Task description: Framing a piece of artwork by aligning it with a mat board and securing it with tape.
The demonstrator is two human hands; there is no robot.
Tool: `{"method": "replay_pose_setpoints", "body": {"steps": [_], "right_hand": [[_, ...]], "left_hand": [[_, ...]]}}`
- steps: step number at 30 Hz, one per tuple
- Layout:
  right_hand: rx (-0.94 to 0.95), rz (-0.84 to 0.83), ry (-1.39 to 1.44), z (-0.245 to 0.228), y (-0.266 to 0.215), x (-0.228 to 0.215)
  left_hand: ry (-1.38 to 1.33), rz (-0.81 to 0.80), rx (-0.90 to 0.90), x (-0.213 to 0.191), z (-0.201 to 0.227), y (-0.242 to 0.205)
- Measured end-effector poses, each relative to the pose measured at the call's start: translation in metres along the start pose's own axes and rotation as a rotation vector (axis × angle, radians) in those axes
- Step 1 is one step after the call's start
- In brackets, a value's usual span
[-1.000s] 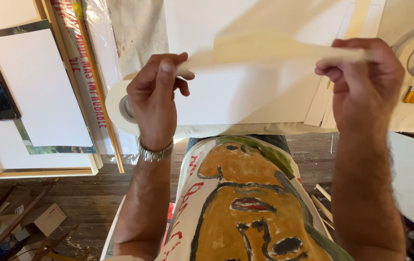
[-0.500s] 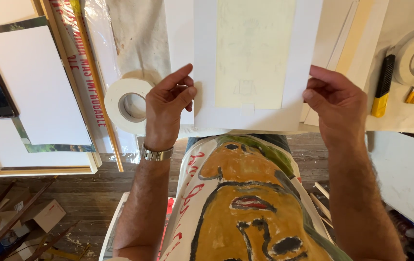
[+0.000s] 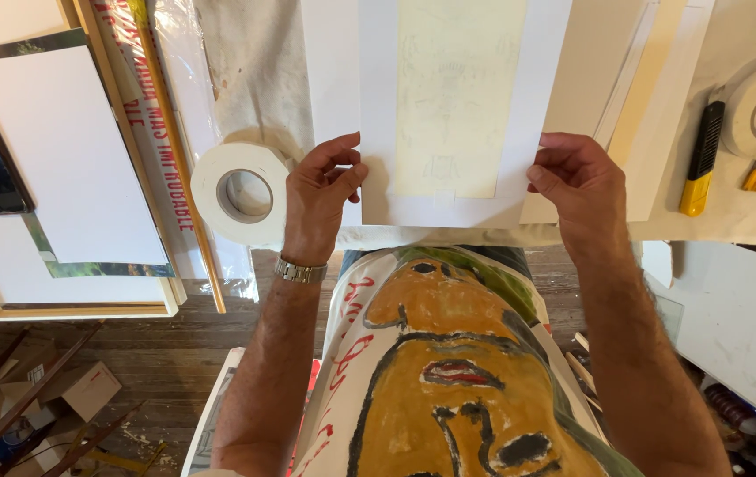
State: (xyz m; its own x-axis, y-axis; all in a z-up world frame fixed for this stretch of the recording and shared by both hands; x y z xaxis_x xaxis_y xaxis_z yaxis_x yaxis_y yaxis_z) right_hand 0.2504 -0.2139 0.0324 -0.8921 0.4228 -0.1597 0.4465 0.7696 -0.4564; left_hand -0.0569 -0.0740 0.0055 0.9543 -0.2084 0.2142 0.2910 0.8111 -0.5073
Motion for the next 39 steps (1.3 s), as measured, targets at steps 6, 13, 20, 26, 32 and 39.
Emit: {"method": "replay_pose_setpoints", "body": {"steps": [6,13,20,26,32,39], "right_hand": [[0.076,-0.009,0.067,0.021,0.004,-0.007],[0.054,0.022,0.107,-0.012,0.027,-0.011],[0.17,0.152,0.067,-0.039,0.037,-0.036],[0.396,0.183,0.018,-0.009,0.005,-0.037],[0.617,0.088,0.024,0.052,-0.051,0.003],[0.79,-0.224,0.034,0.079,-0.085,0.093]], "left_hand": [[0.036,-0.008,-0.009,0.002,-0.001,0.005],[0.141,-0.054,0.007,0.005,0.009,0.025],[0.507,-0.21,-0.034,0.016,0.047,0.071],[0.93,-0.415,-0.024,0.05,0.077,0.126],[1.224,-0.705,0.143,0.125,0.083,0.175],[1.449,-1.166,0.41,0.23,-0.028,0.224]]}}
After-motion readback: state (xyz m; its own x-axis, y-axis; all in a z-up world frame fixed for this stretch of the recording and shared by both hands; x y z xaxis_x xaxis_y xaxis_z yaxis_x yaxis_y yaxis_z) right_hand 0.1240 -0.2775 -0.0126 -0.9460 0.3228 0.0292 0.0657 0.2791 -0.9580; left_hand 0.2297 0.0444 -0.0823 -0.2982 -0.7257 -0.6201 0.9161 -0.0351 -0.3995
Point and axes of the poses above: each hand's wrist, its own y-axis towards the middle knuckle, its own x-axis out of the palm, z = x × y, the point moved 9 cm from there along y, towards the middle knuckle, and after that the axes turned 4 degrees about -y, right-handed, at the moved point
